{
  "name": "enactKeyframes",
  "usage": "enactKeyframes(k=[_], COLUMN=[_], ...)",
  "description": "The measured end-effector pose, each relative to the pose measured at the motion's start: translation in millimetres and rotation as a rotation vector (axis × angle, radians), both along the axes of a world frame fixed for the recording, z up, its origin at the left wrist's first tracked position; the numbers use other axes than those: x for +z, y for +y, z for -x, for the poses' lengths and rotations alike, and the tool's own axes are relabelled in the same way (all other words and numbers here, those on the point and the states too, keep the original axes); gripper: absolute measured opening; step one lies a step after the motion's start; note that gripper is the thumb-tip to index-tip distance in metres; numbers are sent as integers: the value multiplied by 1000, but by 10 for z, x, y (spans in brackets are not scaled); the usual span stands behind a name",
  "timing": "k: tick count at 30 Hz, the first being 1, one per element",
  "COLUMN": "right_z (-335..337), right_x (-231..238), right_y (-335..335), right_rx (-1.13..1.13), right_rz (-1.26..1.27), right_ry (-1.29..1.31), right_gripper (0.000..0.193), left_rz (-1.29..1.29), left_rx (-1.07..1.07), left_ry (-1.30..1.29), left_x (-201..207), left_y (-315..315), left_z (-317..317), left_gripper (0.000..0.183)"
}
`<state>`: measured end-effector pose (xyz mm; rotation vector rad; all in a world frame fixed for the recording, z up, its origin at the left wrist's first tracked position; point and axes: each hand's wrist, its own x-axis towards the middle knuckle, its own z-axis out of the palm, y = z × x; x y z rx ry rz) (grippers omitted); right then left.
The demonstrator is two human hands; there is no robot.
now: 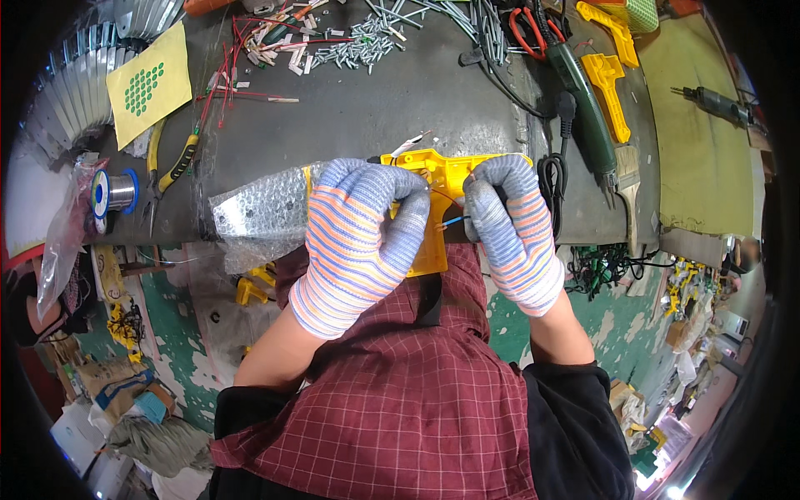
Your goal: The person assembles an electrical tool by twisting wires together, soldering the wire connections using a soldering iron, and placing an internal component into the plastic handle housing.
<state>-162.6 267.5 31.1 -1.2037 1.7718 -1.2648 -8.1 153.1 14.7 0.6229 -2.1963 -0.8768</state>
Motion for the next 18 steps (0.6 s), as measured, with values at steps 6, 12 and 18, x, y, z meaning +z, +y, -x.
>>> enactKeyframes(k=[6,12,18], right_z=[-58,-99,-101], right_x=[140,191,183], right_y=[-81,-148,-124], right_rx=[14,-52,14], right_rz=[-199,-277,-264], right_ry=[-248,-538,-493], right_gripper=[12,15,10], left_rz=[-18,-27,-39], left_rx=[44,12,31], left_ry=[-6,23,54], left_x=[-25,-56,-50], left_y=[21,5,19], left_z=[-4,-15,5], left_gripper=[11,11,16])
